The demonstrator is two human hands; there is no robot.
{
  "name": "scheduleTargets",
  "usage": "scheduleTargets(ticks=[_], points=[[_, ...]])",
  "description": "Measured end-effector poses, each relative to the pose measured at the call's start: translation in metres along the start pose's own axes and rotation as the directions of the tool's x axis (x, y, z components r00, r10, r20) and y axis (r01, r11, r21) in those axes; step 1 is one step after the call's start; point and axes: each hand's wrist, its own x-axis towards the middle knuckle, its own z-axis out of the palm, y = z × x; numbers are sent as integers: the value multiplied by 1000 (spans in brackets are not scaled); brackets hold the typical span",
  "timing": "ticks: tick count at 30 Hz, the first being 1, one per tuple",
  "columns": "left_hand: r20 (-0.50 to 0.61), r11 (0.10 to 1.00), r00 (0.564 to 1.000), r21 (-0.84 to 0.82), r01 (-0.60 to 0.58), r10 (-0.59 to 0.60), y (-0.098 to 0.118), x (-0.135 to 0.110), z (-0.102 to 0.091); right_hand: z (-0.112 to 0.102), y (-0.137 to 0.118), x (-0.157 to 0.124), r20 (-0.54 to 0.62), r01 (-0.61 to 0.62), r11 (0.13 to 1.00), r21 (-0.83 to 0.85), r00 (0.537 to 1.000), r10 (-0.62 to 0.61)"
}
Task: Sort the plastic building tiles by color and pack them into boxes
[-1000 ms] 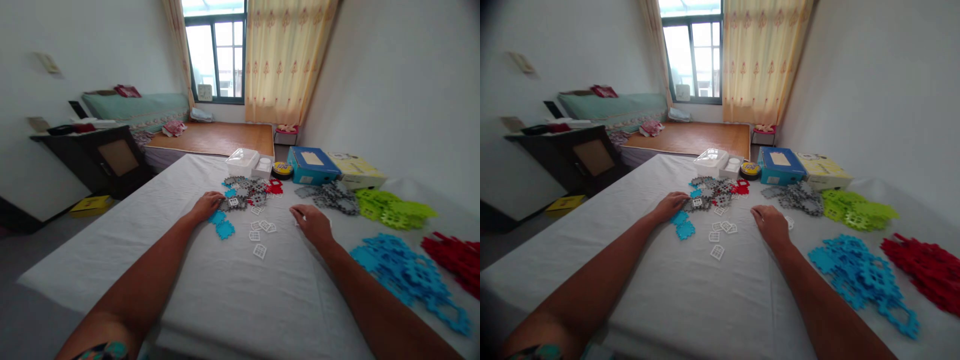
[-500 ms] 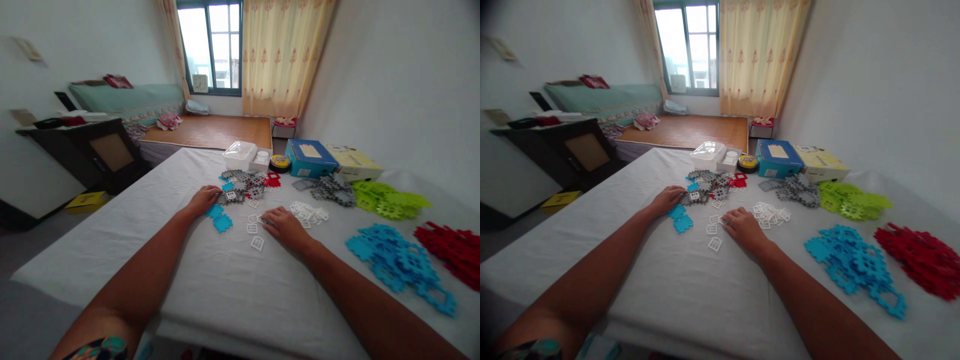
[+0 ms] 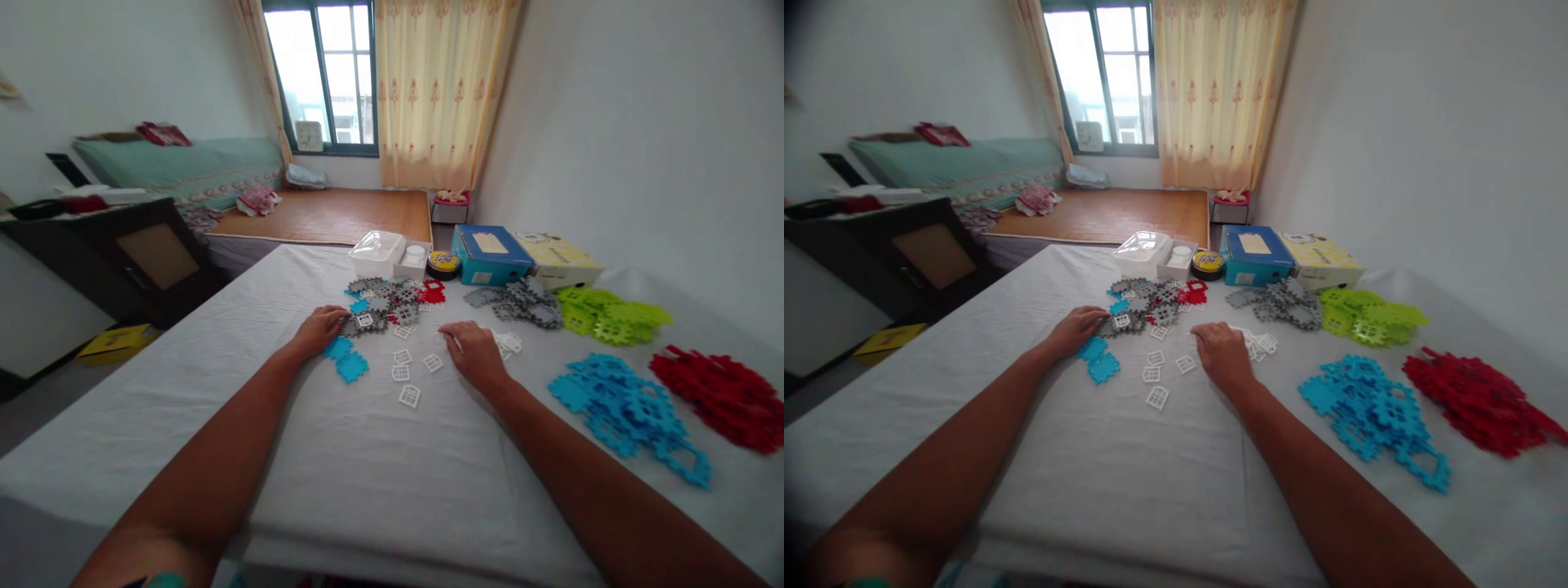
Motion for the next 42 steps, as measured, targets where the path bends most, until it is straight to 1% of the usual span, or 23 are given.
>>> scheduleTargets(ticks=[2, 4, 6, 7, 9, 11, 12, 14, 16, 20, 24, 27, 30, 33, 35, 37, 40, 42], points=[[4, 1000, 1000, 6, -2, 2, -1, 0, 1, -5, 14, 1, -67, -91, 995, -39, 994, 88], [4, 1000, 1000, 11, -2, 2, 0, -1, 0, -7, 24, 2, -104, -149, 985, -84, 985, 140], [3, 1000, 1000, 8, 2, -2, 2, -1, -1, -8, 26, 2, -135, -160, 981, -110, 980, 144], [3, 1000, 1000, 3, 4, -4, 3, -1, -1, -8, 24, 2, -134, -135, 986, -101, 984, 121], [5, 1000, 1000, -7, 4, -4, 5, -2, -3, -5, 15, 1, -73, -35, 999, -32, 997, 32], [10, 1000, 1000, -10, 6, -6, 7, -2, -4, -2, 3, -1, 43, 69, 995, 67, 997, -72], [13, 1000, 1000, -8, 9, -9, 8, -2, -4, 0, -2, -3, 102, 97, 990, 104, 989, -108], [17, 1000, 1000, 1, 14, -14, 9, -2, -5, 4, -8, -4, 194, 110, 984, 138, 972, -135], [19, 1000, 1000, 11, 15, -15, 9, -2, -4, 6, -9, -5, 254, 104, 983, 154, 957, -141], [17, 1000, 1000, 26, 6, -6, 7, -2, -3, 2, -9, -5, 285, 105, 982, 156, 947, -147], [13, 999, 1000, 37, -7, 6, 5, -2, -1, -3, -14, -5, 282, 95, 992, 88, 952, -117], [10, 999, 1000, 31, -11, 11, 4, -2, -1, 0, -14, -6, 271, 74, 995, 65, 959, -89], [8, 1000, 1000, 25, -8, 8, 4, -2, -1, 4, -11, -5, 239, 49, 995, 84, 969, -68], [10, 1000, 1000, 25, -13, 13, 3, -2, -1, 2, -2, -3, 163, 24, 996, 83, 986, -38], [7, 1000, 1000, 26, -17, 17, 2, -2, -1, -1, 7, -1, 76, -20, 999, 42, 997, 17], [5, 1000, 1000, 24, -19, 18, 1, -2, 0, -5, 19, 1, 2, -80, 997, -7, 997, 80], [5, 1000, 1000, 24, -14, 13, 1, -2, 1, -7, 33, 2, -33, -132, 987, -88, 991, 130], [1, 1000, 1000, 28, -13, 13, 2, -2, 1, -7, 35, 2, -52, -125, 983, -138, 992, 118]])
